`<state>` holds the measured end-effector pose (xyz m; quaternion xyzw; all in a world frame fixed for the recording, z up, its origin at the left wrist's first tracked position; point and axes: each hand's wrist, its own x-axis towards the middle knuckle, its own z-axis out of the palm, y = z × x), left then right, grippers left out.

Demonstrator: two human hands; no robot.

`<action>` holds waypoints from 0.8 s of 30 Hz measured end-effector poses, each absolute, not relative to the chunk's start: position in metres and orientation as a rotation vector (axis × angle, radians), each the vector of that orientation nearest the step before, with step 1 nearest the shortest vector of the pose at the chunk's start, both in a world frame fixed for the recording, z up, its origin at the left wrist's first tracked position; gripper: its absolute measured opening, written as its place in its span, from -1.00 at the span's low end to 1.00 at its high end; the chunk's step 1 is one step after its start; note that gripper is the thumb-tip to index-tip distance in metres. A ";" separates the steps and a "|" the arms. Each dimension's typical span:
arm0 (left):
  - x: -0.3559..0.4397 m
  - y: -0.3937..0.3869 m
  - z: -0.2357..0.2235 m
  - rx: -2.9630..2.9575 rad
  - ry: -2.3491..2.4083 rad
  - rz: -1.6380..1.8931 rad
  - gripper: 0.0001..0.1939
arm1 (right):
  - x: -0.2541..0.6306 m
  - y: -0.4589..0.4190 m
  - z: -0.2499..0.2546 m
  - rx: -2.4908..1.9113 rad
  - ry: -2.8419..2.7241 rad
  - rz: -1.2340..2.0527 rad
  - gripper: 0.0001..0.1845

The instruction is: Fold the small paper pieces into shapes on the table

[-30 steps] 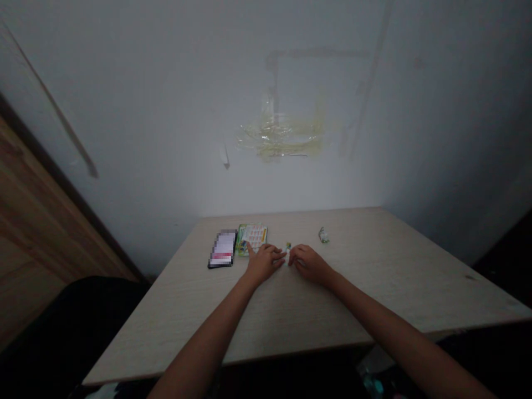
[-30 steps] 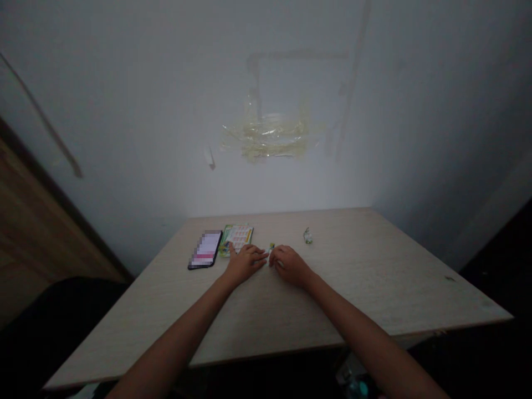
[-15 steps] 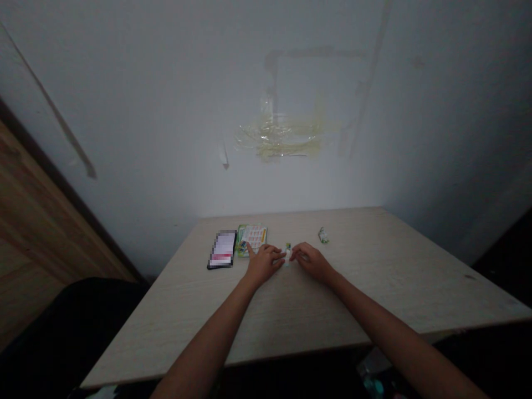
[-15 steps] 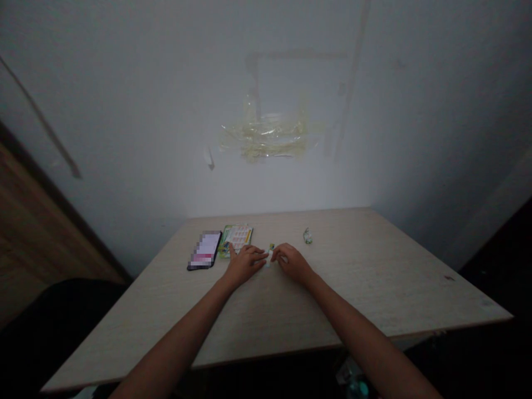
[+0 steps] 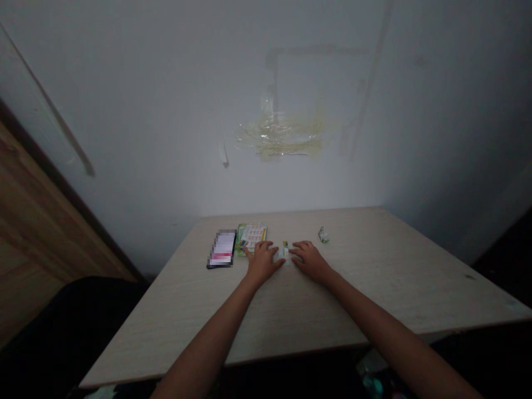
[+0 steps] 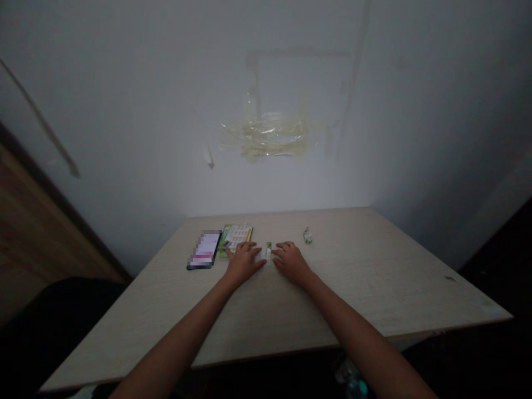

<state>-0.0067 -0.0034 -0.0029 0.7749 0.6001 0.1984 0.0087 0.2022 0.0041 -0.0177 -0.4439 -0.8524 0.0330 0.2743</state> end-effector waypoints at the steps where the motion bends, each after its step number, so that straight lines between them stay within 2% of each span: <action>1: -0.006 -0.003 -0.004 2.415 1.884 0.615 -0.55 | 0.202 0.004 -0.018 -1.194 -2.290 0.086 -0.63; 6: -0.006 -0.002 -0.005 2.408 1.847 0.666 -0.61 | 0.202 0.006 -0.020 -1.184 -2.260 0.081 -0.64; 12: -0.004 -0.002 -0.003 2.333 1.811 0.752 -0.59 | 0.203 0.013 -0.028 -1.186 -2.184 0.118 -0.69; 24: 0.006 -0.005 0.001 2.276 1.738 0.844 -0.63 | 0.200 0.021 -0.024 -1.091 -1.911 0.350 -0.84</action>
